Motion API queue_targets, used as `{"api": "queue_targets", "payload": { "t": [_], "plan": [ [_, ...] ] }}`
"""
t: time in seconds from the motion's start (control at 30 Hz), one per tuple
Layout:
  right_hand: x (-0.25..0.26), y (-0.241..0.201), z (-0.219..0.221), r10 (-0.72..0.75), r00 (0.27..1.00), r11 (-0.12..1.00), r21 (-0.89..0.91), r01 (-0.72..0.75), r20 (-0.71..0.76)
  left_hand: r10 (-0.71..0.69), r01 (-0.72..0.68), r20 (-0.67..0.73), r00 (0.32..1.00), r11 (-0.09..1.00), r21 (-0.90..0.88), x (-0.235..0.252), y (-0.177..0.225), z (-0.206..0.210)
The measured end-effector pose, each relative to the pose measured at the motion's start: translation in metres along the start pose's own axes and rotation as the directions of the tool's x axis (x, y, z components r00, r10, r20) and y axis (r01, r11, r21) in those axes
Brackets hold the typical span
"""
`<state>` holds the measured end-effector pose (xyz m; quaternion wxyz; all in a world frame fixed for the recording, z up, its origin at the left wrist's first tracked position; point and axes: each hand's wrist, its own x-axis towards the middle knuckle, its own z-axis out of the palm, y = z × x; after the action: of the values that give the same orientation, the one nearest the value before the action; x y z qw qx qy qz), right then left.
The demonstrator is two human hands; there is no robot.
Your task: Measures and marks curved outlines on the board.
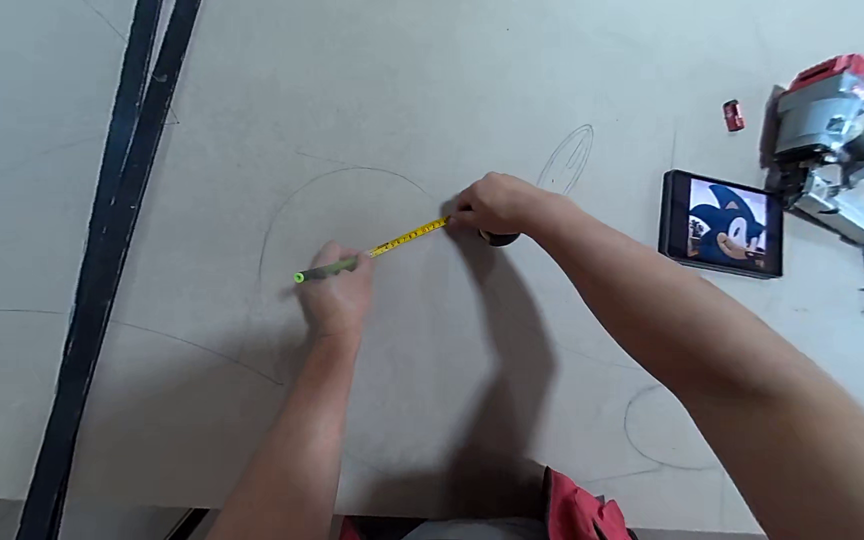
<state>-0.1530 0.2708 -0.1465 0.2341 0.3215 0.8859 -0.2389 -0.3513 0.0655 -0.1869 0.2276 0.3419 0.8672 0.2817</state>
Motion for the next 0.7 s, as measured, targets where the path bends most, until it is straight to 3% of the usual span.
{"api": "queue_targets", "payload": {
  "t": [0.2, 0.43, 0.7],
  "plan": [
    [0.011, -0.006, -0.018, 0.068, 0.992, 0.993, -0.099, -0.057, 0.105, -0.012, 0.012, -0.010, 1.000, 1.000, 0.000, 0.001, -0.001, 0.002],
    [0.025, -0.016, -0.014, 0.172, 0.984, 0.975, -0.151, -0.163, 0.049, -0.018, 0.018, -0.013, 1.000, 1.000, 0.012, 0.000, -0.003, 0.001],
    [0.024, -0.010, -0.010, 0.139, 0.989, 0.982, -0.136, -0.131, 0.049, -0.046, 0.045, -0.040, 0.998, 0.998, -0.042, 0.000, -0.004, 0.003]
  ]
}}
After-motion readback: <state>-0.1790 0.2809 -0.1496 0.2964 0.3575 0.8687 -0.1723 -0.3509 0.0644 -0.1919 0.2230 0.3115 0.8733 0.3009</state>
